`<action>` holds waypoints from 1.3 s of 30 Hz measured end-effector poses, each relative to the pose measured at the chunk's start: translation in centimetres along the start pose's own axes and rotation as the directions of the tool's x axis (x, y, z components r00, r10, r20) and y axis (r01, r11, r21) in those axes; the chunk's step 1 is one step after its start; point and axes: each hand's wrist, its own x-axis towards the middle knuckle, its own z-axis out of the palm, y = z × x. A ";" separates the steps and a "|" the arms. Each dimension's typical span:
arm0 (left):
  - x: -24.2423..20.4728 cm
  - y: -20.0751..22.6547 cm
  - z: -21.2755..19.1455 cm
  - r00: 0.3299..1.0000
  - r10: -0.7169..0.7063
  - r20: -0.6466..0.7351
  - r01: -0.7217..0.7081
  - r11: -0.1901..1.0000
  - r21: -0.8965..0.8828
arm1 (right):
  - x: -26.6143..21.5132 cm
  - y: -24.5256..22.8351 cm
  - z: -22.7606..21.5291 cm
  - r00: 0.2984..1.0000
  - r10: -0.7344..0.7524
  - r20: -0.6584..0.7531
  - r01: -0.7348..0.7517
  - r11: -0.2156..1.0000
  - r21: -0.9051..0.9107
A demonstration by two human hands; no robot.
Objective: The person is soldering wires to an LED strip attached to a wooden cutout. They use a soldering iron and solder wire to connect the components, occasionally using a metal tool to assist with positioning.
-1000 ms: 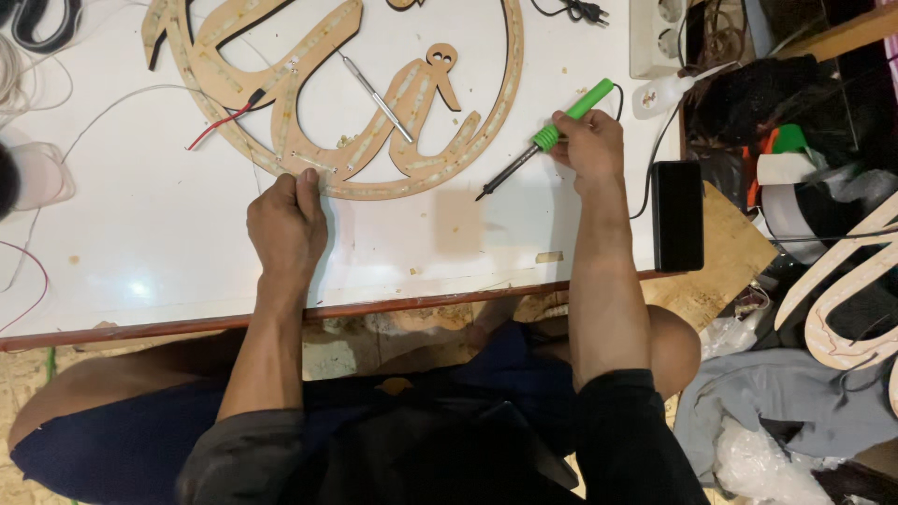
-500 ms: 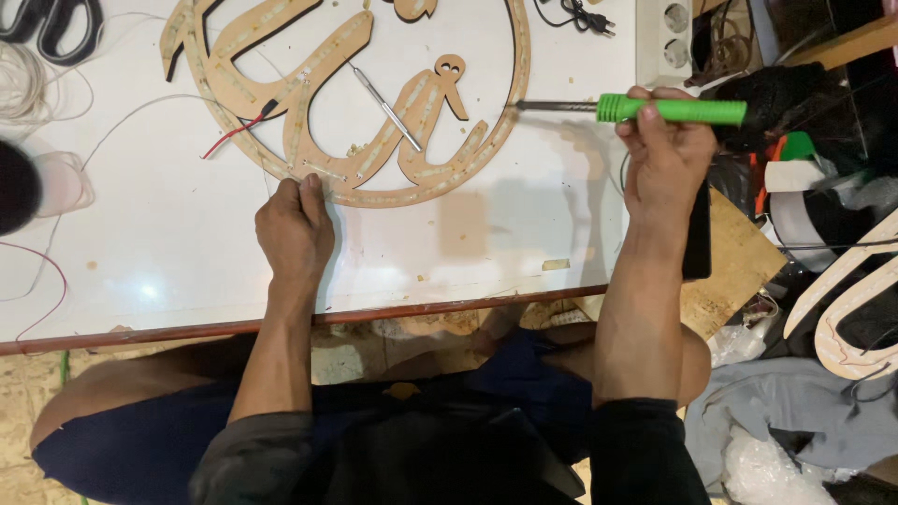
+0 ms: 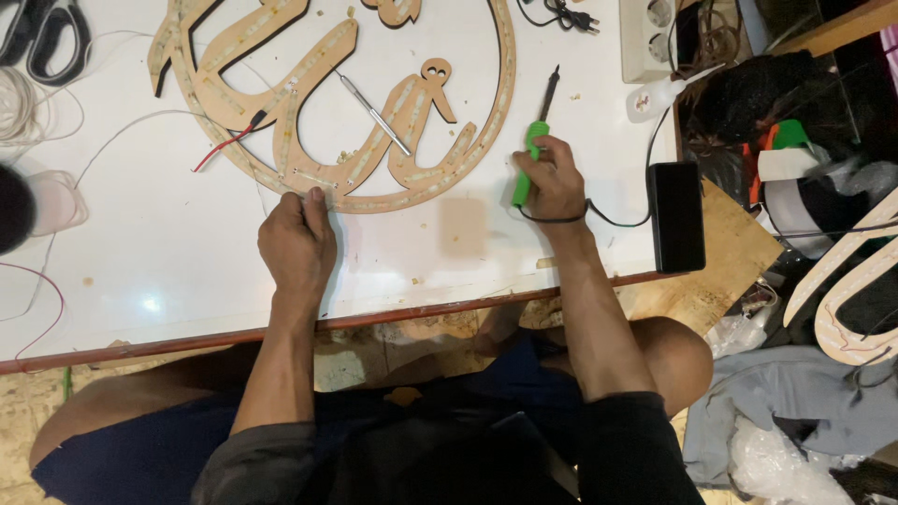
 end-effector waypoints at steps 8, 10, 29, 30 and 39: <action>0.1 -0.3 -1.4 1.000 0.018 -0.022 -0.017 0.999 0.049 | -1.7 -0.5 0.1 0.988 0.073 0.135 -0.076 0.997 0.011; 0.1 -0.5 -1.7 0.999 0.008 -0.032 -0.006 0.998 0.055 | -2.3 -0.7 0.2 0.985 0.087 0.148 -0.089 0.996 0.009; -0.1 -1.7 -2.9 0.995 -0.081 -0.052 0.084 0.995 0.061 | -2.4 -6.9 -4.3 0.727 0.394 0.563 -0.406 0.907 -0.111; -0.1 -1.7 -2.9 0.996 -0.077 -0.055 0.080 0.995 0.059 | -3.0 -6.1 -4.0 0.733 0.339 0.589 -0.344 0.933 -0.109; -0.4 -1.5 -2.9 0.994 -0.089 -0.062 0.094 0.992 0.086 | -3.8 -5.9 -3.0 0.816 0.339 0.469 -0.325 0.939 -0.112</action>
